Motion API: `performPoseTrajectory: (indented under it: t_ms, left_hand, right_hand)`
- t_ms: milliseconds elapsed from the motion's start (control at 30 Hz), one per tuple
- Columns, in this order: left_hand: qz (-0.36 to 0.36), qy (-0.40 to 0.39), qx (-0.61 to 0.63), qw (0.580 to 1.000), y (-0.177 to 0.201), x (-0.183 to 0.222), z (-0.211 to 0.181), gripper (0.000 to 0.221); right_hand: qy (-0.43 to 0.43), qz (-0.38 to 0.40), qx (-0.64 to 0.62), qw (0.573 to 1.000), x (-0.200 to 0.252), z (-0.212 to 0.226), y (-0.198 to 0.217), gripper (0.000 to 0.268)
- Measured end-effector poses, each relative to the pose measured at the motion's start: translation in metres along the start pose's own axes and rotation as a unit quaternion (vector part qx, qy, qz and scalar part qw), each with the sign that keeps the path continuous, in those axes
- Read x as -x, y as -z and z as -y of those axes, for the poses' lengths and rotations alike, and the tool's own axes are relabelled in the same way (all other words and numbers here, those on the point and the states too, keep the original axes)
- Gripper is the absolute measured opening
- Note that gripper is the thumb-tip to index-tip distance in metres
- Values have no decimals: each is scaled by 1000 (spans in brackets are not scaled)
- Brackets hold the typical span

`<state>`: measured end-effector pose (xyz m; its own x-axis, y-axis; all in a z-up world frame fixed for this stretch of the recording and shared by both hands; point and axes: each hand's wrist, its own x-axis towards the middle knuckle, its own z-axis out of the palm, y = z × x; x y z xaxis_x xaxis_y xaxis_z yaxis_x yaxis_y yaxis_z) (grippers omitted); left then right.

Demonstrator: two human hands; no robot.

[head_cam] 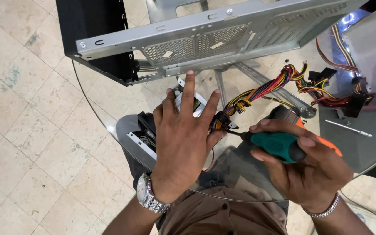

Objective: Assembling and cleaning a computer power supply unit using a screwdriver and a brush.

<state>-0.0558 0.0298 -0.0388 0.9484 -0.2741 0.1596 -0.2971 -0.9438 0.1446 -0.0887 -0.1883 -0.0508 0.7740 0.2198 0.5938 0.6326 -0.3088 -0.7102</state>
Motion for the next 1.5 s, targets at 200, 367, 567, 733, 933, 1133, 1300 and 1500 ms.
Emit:
performPoseTrajectory:
  t_ms: [200, 367, 567, 733, 933, 1133, 1300, 1500]
  left_hand:
    - [20, -1, 14, 1000, 4, -2, 2, 79]
    - [26, 1, 24, 999, 7, -2, 4, 82]
    - [12, -1, 39, 999, 8, 2, 5, 84]
    - [-13, 14, 38, 999, 19, 8, -6, 88]
    - [-83, 20, 93, 992, 17, 11, -18, 39]
    - [-63, 23, 95, 993, 14, 10, -23, 31]
    - [-41, -5, 150, 988, 18, 8, -15, 21]
    - [-95, -70, 203, 972, 15, 5, 16, 14]
  right_hand:
    - [27, -4, 15, 1000, -9, 2, -1, 60]
    - [24, -2, 17, 1000, -12, 3, -3, 60]
    - [20, 10, 3, 1000, -9, 2, -2, 66]
    - [-9, 4, 17, 1000, 4, 5, 7, 59]
    - [-134, -77, 256, 954, 11, 29, 5, 93]
    - [-172, -210, 78, 959, 49, -4, 7, 57]
    - [-324, -189, 16, 927, 78, -17, 27, 49]
    - [-137, 57, 242, 959, 87, -30, 46, 32]
